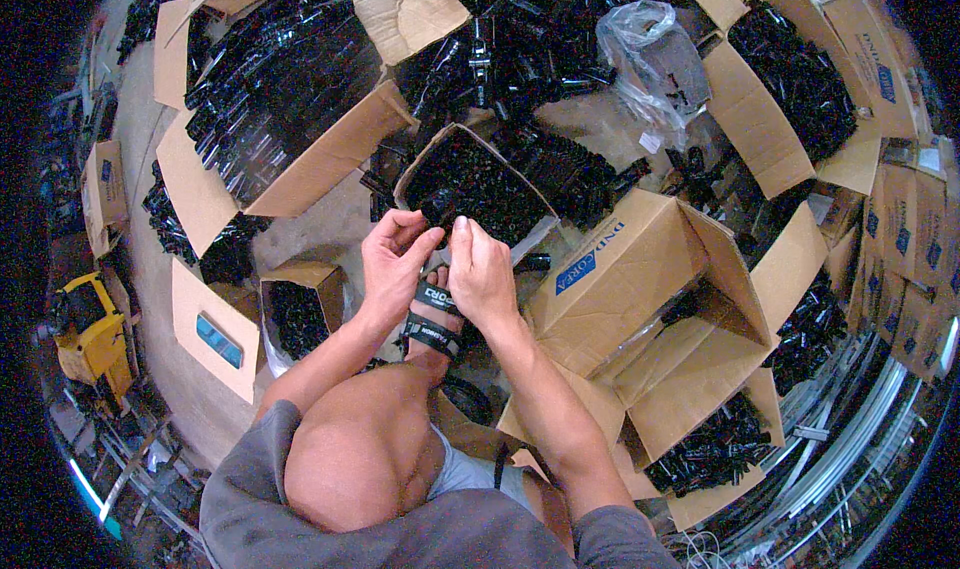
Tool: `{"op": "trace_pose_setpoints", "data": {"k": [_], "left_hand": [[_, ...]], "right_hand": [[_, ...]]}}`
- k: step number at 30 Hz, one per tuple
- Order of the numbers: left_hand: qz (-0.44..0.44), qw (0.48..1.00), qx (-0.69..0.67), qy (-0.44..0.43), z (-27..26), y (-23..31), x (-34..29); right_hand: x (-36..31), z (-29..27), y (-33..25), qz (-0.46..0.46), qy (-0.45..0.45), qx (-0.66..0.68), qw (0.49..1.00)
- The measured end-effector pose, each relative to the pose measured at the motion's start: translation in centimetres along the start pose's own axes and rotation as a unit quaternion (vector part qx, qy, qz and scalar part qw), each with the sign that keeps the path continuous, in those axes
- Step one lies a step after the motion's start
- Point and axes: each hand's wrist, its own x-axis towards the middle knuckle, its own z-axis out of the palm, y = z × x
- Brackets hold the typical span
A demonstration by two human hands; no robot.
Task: The person sorts small black plastic components by hand, picking them from a small container and placing them into larger cardboard boxes.
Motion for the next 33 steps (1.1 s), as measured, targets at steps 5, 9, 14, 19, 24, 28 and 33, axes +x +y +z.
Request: {"op": "trace_pose_setpoints", "data": {"k": [5,9,14,19,24,28,33], "left_hand": [[-0.006,1.000,0.002,-0.001,-0.2,0.0,0.0],[0.006,1.000,0.006,-0.006,-0.4,-0.3,0.1],[0.005,1.000,-0.007,-0.007,0.0,0.0,0.0],[-0.004,0.999,-0.036,-0.007,-0.2,0.0,0.0],[-0.006,1.000,-0.026,-0.001,-0.1,0.3,-0.1],[-0.002,0.999,-0.041,-0.004,0.0,0.5,-0.1],[0.011,1.000,-0.028,-0.004,0.1,0.8,-0.1]], "right_hand": [[0.3,0.0,1.6,-0.040,-0.002,-0.014,0.999],[0.1,-0.6,1.2,-0.052,0.017,0.009,0.998],[-0.3,-0.8,1.5,0.019,0.034,0.053,0.998],[-0.7,-0.2,1.4,0.001,0.074,0.139,0.987],[-1.0,-0.7,0.1,-0.054,0.090,0.038,0.994],[-0.5,-0.4,0.4,-0.134,0.086,-0.048,0.986],[0.2,0.5,0.9,-0.195,0.104,-0.100,0.970]]}}
